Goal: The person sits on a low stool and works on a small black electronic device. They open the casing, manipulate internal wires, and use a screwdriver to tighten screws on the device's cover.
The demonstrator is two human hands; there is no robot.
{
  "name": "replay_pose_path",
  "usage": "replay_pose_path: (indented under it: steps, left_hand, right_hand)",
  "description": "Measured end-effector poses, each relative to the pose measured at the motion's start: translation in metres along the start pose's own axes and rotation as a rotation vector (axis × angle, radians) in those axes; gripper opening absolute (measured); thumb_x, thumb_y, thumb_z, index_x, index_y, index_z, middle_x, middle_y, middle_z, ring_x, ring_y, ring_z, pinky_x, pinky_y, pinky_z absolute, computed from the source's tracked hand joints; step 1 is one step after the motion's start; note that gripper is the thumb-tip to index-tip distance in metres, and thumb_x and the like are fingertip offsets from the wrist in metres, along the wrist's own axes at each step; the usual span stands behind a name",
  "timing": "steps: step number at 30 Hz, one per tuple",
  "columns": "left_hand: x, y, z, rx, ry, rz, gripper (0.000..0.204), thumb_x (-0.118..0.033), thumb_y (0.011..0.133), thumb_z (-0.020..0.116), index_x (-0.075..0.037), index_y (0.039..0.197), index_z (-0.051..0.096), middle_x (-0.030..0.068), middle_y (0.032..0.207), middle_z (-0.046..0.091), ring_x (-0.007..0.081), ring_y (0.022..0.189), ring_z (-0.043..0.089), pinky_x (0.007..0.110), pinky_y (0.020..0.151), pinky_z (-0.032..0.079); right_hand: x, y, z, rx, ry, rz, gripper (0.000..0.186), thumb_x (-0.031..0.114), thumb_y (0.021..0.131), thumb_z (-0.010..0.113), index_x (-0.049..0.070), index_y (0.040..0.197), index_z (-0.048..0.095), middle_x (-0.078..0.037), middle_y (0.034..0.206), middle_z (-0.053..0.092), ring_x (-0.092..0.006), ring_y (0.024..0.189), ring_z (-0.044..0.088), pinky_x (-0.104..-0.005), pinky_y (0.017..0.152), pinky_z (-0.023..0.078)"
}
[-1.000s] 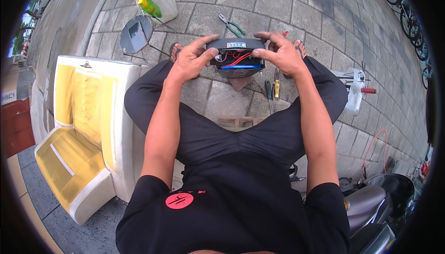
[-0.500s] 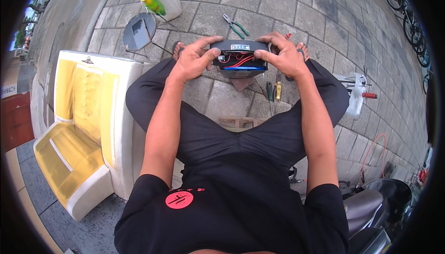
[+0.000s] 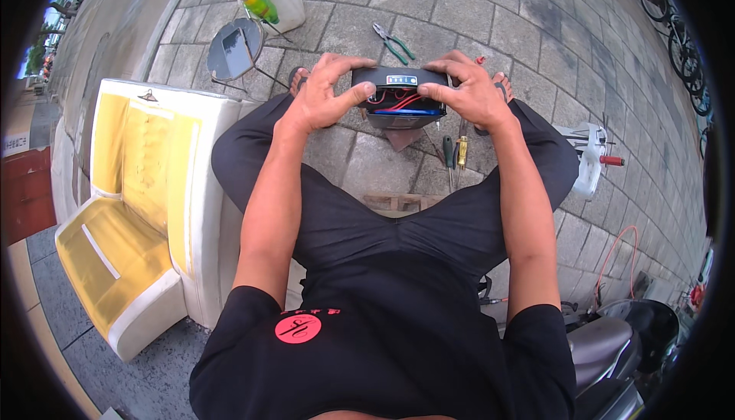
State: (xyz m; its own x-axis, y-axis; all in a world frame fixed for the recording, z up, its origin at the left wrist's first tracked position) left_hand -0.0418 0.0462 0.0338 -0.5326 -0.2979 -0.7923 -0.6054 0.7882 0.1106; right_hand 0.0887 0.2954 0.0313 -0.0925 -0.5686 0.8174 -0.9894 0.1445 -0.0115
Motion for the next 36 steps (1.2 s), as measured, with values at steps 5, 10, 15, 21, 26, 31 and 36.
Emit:
replay_pose_path:
  steps: [5,10,15,21,26,31,36]
  left_hand:
    - [-0.032,0.019,0.011,0.070,0.198,0.013,0.070,-0.050,0.089,0.091,-0.015,0.146,0.074,0.0130,0.137,0.070,0.0349,0.128,0.064,0.046,0.113,0.050]
    - [-0.022,0.024,0.022,0.068,0.182,0.111,0.049,-0.042,0.096,0.086,-0.012,0.133,0.080,0.0112,0.125,0.076,0.0315,0.125,0.065,0.043,0.112,0.048]
    - [-0.024,0.027,0.022,0.082,0.187,0.094,0.046,-0.041,0.097,0.085,-0.011,0.132,0.080,0.0119,0.125,0.077,0.0320,0.124,0.066,0.044,0.112,0.048]
    - [-0.041,0.035,0.017,0.168,0.284,0.070,0.055,-0.048,0.099,0.081,-0.008,0.135,0.078,0.0158,0.130,0.076,0.0366,0.127,0.066,0.047,0.113,0.049]
    - [-0.075,0.049,0.033,0.240,0.438,0.164,0.063,-0.051,0.098,0.081,-0.006,0.141,0.074,0.0169,0.130,0.076,0.0384,0.123,0.068,0.047,0.109,0.050]
    - [-0.092,0.056,0.062,0.246,0.534,0.260,0.065,-0.053,0.097,0.081,-0.006,0.141,0.073,0.0167,0.122,0.076,0.0379,0.118,0.069,0.048,0.105,0.052]
    - [-0.095,0.063,0.075,0.249,0.473,0.275,0.050,-0.038,0.100,0.080,-0.006,0.139,0.073,0.0176,0.118,0.075,0.0408,0.109,0.072,0.049,0.096,0.057]
  right_hand:
    - [-0.003,-0.001,-0.001,-0.005,0.059,-0.013,0.054,0.041,0.092,0.091,0.004,0.129,0.081,-0.009,0.124,0.073,-0.0259,0.115,0.073,-0.0381,0.100,0.057]
    - [-0.001,-0.002,0.000,0.010,0.023,0.003,0.055,0.043,0.091,0.090,0.004,0.130,0.081,-0.009,0.125,0.073,-0.0269,0.116,0.073,-0.0389,0.100,0.058]
    - [-0.005,-0.001,0.002,0.018,0.025,0.056,0.065,0.050,0.090,0.090,0.006,0.136,0.079,-0.011,0.128,0.072,-0.0321,0.120,0.072,-0.0423,0.103,0.057]
    - [-0.023,-0.011,0.005,0.045,0.055,0.009,0.077,0.043,0.087,0.093,0.009,0.151,0.069,-0.014,0.136,0.070,-0.0301,0.125,0.067,-0.0414,0.107,0.054]
    - [-0.047,-0.017,0.006,0.055,0.150,0.059,0.073,0.038,0.087,0.094,0.008,0.150,0.070,-0.013,0.133,0.072,-0.0283,0.120,0.067,-0.0401,0.105,0.054]
    - [-0.049,-0.018,0.005,0.046,0.131,0.000,0.074,0.041,0.088,0.092,0.003,0.148,0.070,-0.017,0.134,0.074,-0.0325,0.126,0.069,-0.0413,0.108,0.054]
    - [-0.054,-0.019,0.005,0.055,0.139,-0.035,0.076,0.044,0.088,0.091,-0.003,0.144,0.071,-0.019,0.135,0.073,-0.0342,0.129,0.068,-0.0414,0.111,0.052]
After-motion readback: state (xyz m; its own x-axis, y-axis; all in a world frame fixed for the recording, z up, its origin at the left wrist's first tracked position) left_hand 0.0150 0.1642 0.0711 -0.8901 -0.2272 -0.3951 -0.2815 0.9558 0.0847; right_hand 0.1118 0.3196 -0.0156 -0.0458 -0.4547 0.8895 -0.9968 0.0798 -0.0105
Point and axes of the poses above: each hand's wrist, its own y-axis towards the middle knuckle, its own z-axis out of the palm, x = y × z, the point moved 6 cm from there along y, towards the middle knuckle
